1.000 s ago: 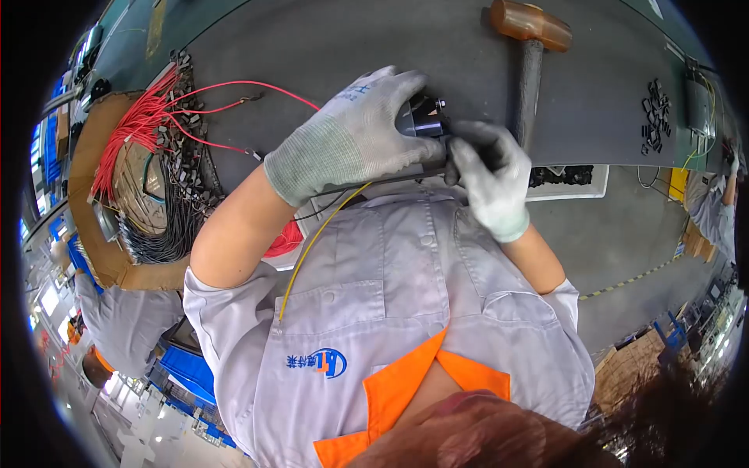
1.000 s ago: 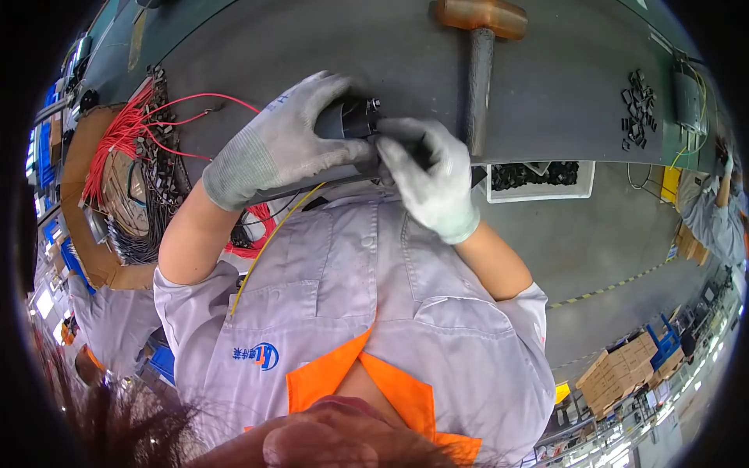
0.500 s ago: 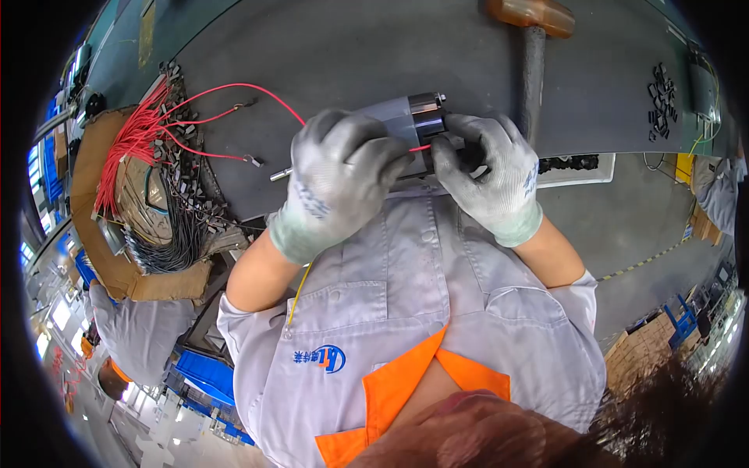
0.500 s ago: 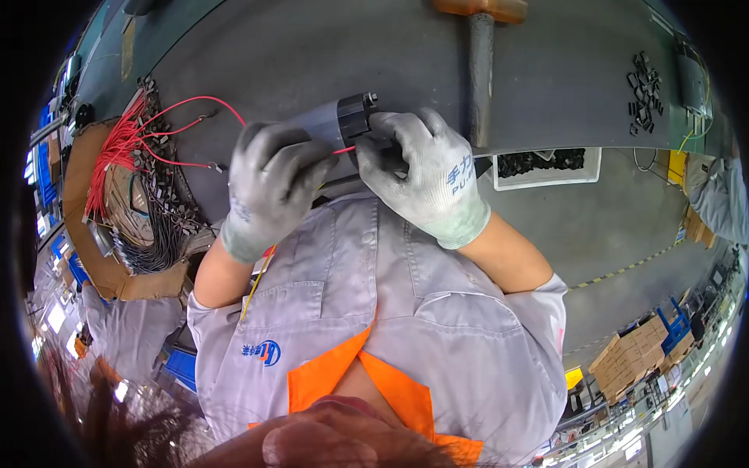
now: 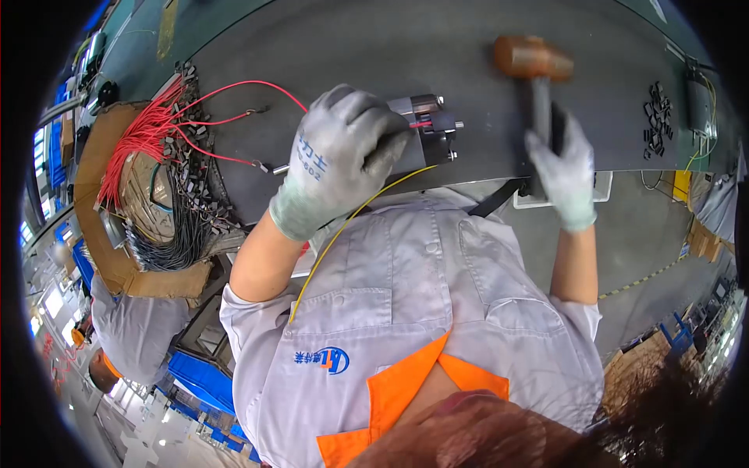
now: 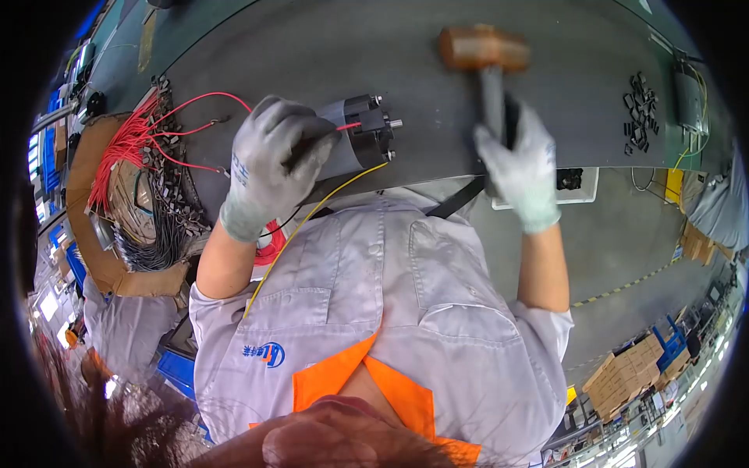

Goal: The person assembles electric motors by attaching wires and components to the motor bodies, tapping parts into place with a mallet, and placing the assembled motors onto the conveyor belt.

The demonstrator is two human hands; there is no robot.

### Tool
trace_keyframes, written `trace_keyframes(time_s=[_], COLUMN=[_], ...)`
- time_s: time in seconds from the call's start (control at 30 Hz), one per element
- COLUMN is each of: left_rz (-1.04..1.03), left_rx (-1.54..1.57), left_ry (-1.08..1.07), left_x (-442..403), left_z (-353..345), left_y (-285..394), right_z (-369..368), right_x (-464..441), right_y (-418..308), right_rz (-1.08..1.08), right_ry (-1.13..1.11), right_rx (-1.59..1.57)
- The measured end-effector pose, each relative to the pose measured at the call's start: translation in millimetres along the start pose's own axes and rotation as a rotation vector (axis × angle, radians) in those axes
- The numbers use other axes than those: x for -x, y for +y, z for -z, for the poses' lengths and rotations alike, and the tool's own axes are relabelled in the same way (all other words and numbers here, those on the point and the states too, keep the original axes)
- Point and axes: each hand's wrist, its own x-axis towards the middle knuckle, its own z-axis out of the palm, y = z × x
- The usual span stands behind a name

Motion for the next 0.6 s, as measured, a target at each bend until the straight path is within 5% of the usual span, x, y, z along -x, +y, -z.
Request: trace_keyframes(time_s=[0.07,0.17,0.27,0.3,0.37,0.43,0.47,0.53,0.6], left_rz=[0.051,0.054,0.079,0.078,0.064,0.071,0.054,0.024,0.024], left_rx=[0.025,0.050,0.056,0.057,0.055,0.003,-0.002,-0.228,-0.410], left_ry=[-0.038,-0.056,-0.073,-0.072,-0.067,-0.085,-0.095,-0.052,0.122], left_x=[-6,-10,-7,-7,-8,-11,-17,-24,-31], left_z=[1,4,2,2,3,7,5,7,4], left_y=[-3,-2,-3,-3,-3,-2,0,-3,-6], right_z=[-30,-27,-21,-33,-66,-103,-81,-21,4], right_x=[56,70,72,76,80,72,58,21,14], right_y=[60,15,18,28,51,5,-3,-18,-6], right_rz=[0.153,0.120,-0.505,-0.506,0.106,0.456,0.443,-0.142,-0.112], right_ry=[-0.002,-0.317,-0.153,-0.153,-0.115,0.112,0.161,-0.414,-0.228], right_rx=[0.034,-0.132,-0.549,-0.554,-0.369,-0.233,-0.208,-0.292,-0.251])
